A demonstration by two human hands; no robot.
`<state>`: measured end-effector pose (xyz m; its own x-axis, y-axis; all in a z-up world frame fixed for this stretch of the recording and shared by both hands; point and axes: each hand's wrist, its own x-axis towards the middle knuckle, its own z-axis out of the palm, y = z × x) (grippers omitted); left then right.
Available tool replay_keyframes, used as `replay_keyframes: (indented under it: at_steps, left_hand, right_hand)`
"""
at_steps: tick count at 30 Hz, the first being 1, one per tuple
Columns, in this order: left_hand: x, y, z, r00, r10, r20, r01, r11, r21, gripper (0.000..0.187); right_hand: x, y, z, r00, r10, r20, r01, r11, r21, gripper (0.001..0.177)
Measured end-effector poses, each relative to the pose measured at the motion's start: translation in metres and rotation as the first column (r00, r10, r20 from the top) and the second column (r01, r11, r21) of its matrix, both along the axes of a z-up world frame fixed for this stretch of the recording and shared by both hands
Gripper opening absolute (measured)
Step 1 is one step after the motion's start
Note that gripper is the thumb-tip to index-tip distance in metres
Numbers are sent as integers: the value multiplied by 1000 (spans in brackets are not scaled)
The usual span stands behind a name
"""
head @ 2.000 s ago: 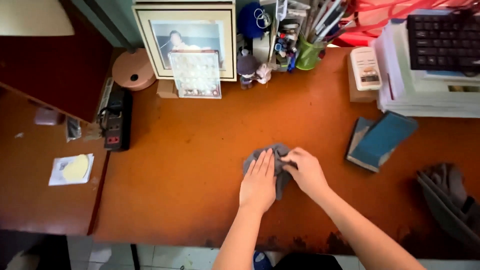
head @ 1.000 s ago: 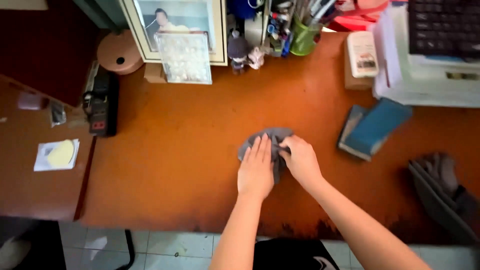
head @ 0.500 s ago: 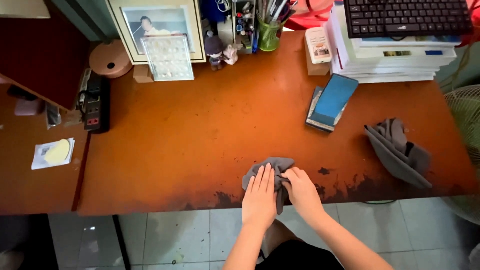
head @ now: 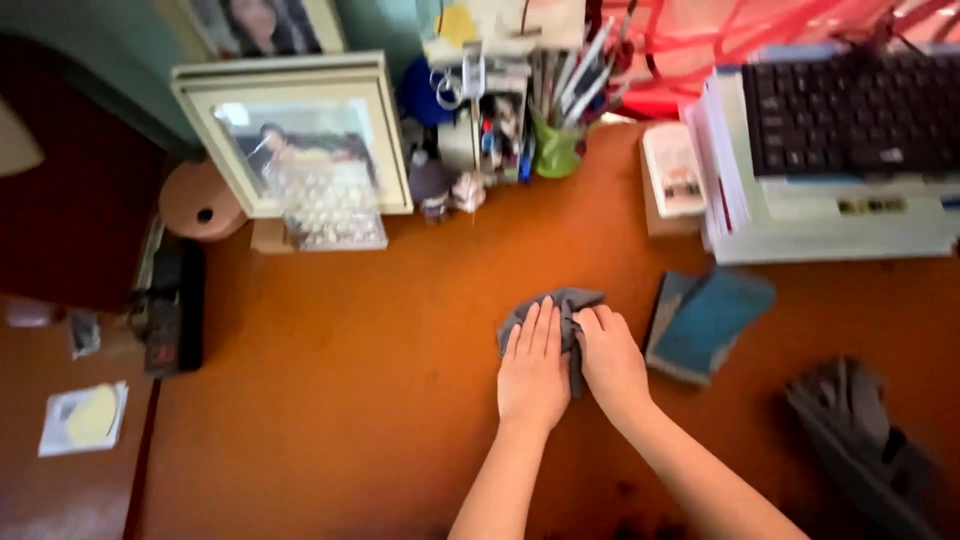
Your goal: The person wipes a wooden desk surface with a gray cloth, moving the cloth back and forth across the desk. They briefly lift and reposition a desk lamp to clean underneath it, then continue wiping the desk surface.
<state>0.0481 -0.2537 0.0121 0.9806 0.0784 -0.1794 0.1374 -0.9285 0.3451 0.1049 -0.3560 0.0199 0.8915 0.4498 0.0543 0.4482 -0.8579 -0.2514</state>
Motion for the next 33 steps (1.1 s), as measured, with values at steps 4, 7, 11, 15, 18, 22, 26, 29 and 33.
replay_keyframes:
  at_steps: [4, 7, 11, 15, 18, 22, 26, 29, 33]
  left_hand:
    - [58, 16, 2, 999, 31, -42, -31, 1000, 0, 58]
    - [93, 27, 3, 997, 66, -44, -65, 998, 22, 57]
    - [114, 33, 3, 991, 82, -103, -77, 996, 49, 56]
    - [105, 29, 2, 990, 115, -86, -111, 993, 46, 56]
    - [78, 19, -3, 993, 99, -68, -96, 994, 43, 57]
    - [19, 0, -5, 989, 59, -134, -53, 997, 49, 55]
    - [-56, -28, -55, 795, -60, 604, -294, 832, 470, 64]
    - [-109, -50, -46, 886, -54, 461, -112, 940, 324, 63]
    - [-159, -76, -50, 939, -101, 327, 58, 988, 140, 61]
  right_hand:
    - [52, 22, 2, 998, 3, 65, -3, 1000, -14, 16]
    - [87, 35, -1, 999, 26, 33, -27, 999, 26, 14]
    - [108, 45, 3, 1000, 19, -5, -19, 999, 28, 20]
    - [103, 43, 8, 999, 36, -11, -36, 999, 7, 22]
    - [72, 35, 32, 998, 26, -56, -27, 1000, -4, 18]
    - [18, 12, 12, 987, -34, -160, 39, 999, 23, 10]
    - [-59, -21, 10, 991, -22, -135, 23, 1000, 9, 14]
    - [-114, -51, 6, 989, -31, -145, 34, 999, 17, 15]
    - [-168, -93, -3, 983, -54, -175, 63, 997, 41, 16]
